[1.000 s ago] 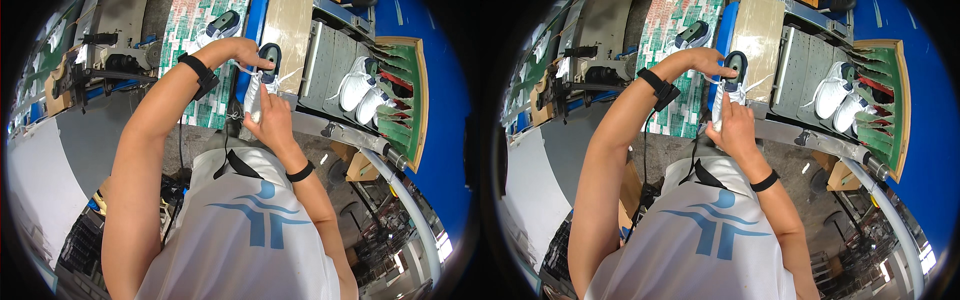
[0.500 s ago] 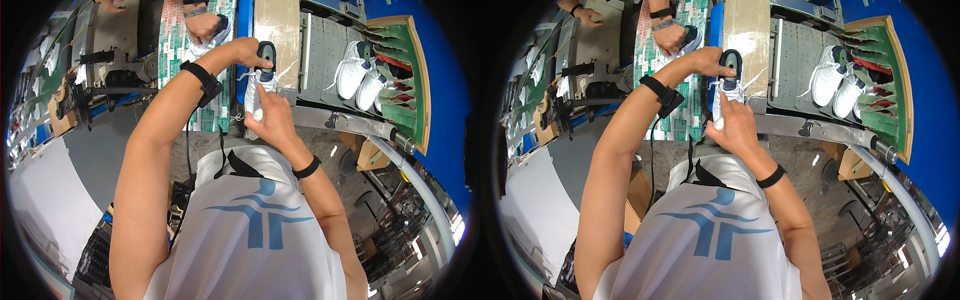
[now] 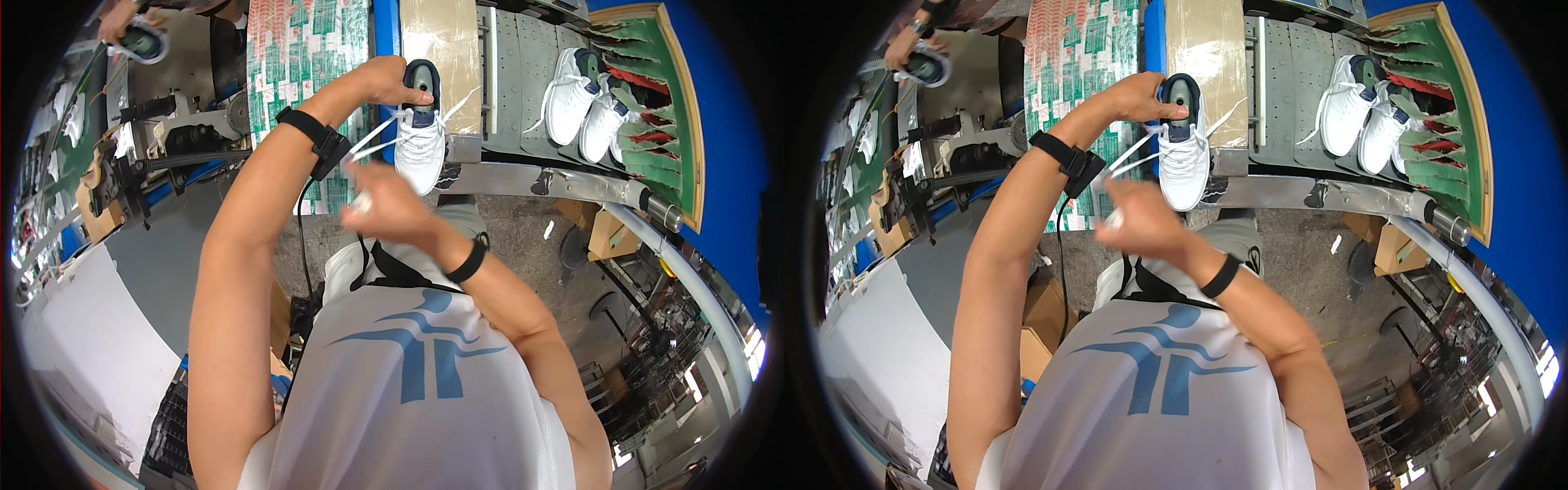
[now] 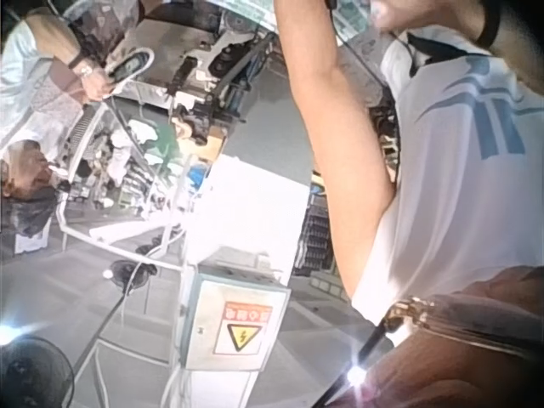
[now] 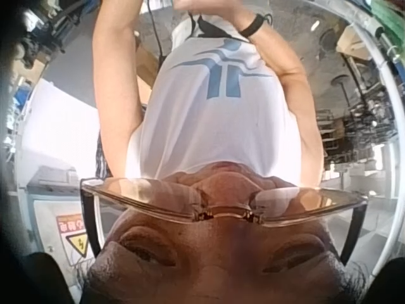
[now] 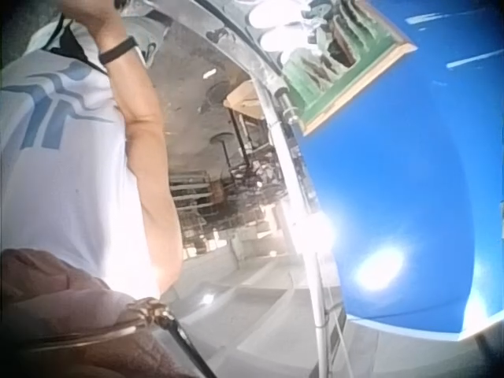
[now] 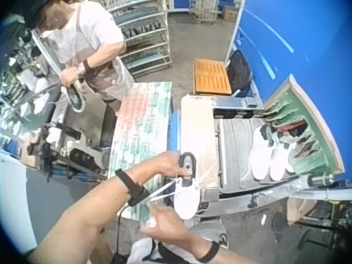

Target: The person picks up a shoe from a board, wipes the upper and sole with a cloth, and places it onto a moving tray. This process is repeated for several shoes as they come down the line.

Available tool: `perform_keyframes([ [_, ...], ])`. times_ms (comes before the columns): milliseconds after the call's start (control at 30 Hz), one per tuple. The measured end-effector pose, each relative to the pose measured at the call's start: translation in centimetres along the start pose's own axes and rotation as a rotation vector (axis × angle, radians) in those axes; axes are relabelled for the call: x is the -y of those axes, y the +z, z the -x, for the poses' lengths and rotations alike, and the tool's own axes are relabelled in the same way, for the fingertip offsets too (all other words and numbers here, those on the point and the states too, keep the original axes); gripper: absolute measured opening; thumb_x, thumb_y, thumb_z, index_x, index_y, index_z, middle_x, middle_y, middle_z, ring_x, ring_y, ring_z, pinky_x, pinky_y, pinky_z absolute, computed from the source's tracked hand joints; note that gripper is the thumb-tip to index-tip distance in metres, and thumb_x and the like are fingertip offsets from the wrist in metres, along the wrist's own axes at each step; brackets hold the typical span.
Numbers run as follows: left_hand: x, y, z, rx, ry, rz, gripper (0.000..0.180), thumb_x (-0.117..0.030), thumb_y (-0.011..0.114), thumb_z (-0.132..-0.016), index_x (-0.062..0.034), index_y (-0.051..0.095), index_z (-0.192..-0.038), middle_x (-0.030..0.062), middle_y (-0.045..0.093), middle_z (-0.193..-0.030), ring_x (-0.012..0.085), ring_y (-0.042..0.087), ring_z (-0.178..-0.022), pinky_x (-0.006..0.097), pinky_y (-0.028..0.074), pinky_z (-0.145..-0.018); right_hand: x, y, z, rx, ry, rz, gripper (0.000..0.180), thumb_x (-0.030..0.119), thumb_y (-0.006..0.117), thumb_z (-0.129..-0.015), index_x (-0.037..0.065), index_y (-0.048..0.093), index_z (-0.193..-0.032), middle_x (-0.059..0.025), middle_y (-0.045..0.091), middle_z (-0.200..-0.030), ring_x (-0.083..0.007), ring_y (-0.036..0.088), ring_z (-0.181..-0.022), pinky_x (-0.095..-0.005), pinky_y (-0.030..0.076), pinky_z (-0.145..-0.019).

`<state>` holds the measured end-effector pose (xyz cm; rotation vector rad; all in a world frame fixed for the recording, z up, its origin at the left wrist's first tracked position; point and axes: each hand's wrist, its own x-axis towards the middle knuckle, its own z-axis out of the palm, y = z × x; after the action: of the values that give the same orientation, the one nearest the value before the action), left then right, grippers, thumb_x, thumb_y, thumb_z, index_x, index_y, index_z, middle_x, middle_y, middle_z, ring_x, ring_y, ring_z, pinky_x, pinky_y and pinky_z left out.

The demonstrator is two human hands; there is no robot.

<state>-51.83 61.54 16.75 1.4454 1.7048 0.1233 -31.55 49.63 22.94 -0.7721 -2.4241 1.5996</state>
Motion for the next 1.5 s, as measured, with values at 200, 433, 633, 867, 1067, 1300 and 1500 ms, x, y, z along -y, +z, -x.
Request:
perform_keyframes([
  [200,-0.8,-0.1,0.7,0.024,-0.067,0.024,0.108,-0.074,0.088,-0.080,0.0108,0.062,-0.141,0.0338,0.071,-0.132,0.0446,0.072,-0.122,0.048,0.058,-0.103,-2.5,-3.8,5.1,0.101,0.089,-0.025,0.077,0.024,0.083,-0.083,-0.002,0.060,-0.151,-0.0161,0.069,-0.103,-0.0365,0.070,-0.099,-0.0444,0.057,-0.092],
  [433,-1.3,2.6,0.1,0.008,-0.063,0.245,0.129,-0.073,0.085,-0.080,0.0214,0.037,-0.153,0.0415,0.069,-0.131,0.0488,0.074,-0.121,0.044,0.059,-0.104,-5.9,-6.5,4.1,-0.364,0.072,0.206,0.084,0.025,0.083,-0.081,-0.007,0.055,-0.153,-0.0154,0.068,-0.102,-0.0342,0.067,-0.099,-0.0465,0.051,-0.091],
  [633,-3.5,4.0,0.7,-0.151,-0.279,0.195,0.111,-0.065,0.074,-0.088,0.0136,0.036,-0.156,0.0387,0.071,-0.126,0.0488,0.075,-0.116,0.047,0.059,-0.100,-6.3,-7.5,4.0,-0.359,-0.017,0.272,0.086,0.029,0.083,-0.081,-0.008,0.055,-0.153,-0.0159,0.067,-0.101,-0.0335,0.066,-0.095,-0.0457,0.049,-0.088],
  [867,-2.7,4.9,0.4,-0.249,-0.278,0.162,0.098,-0.056,0.069,-0.090,0.0131,0.039,-0.153,0.0345,0.076,-0.109,0.0486,0.077,-0.106,0.049,0.060,-0.093,-4.0,-9.3,7.5,-0.174,-0.013,0.584,0.086,0.032,0.084,-0.080,-0.011,0.056,-0.149,-0.0174,0.066,-0.098,-0.0351,0.065,-0.094,-0.0464,0.048,-0.089],
  [1067,-3.8,4.3,0.5,-0.243,-0.286,0.145,0.095,-0.055,0.068,-0.089,0.0163,0.042,-0.146,0.0376,0.075,-0.116,0.0515,0.076,-0.109,0.052,0.061,-0.095,-2.4,-9.7,13.2,-0.144,0.122,0.483,0.085,0.030,0.084,-0.081,-0.011,0.056,-0.150,-0.0183,0.067,-0.100,-0.0360,0.065,-0.096,-0.0468,0.049,-0.089],
  [1300,-4.3,5.2,0.8,-0.278,-0.320,0.209,0.093,-0.052,0.069,-0.090,0.0157,0.041,-0.147,0.0372,0.075,-0.119,0.0508,0.076,-0.112,0.050,0.061,-0.096,-6.3,-6.8,5.9,-0.318,0.098,0.169,0.083,0.029,0.082,-0.082,-0.010,0.056,-0.152,-0.0196,0.069,-0.104,-0.0373,0.066,-0.099,-0.0483,0.051,-0.093],
  [1500,-4.5,5.0,1.0,-0.305,-0.330,0.223,0.098,-0.051,0.069,-0.090,0.0135,0.037,-0.156,0.0384,0.073,-0.123,0.0495,0.075,-0.114,0.048,0.058,-0.099,-7.1,-6.2,5.5,-0.313,0.092,0.155,0.083,0.029,0.081,-0.082,-0.009,0.056,-0.152,-0.0191,0.070,-0.105,-0.0364,0.068,-0.099,-0.0474,0.051,-0.095],
])
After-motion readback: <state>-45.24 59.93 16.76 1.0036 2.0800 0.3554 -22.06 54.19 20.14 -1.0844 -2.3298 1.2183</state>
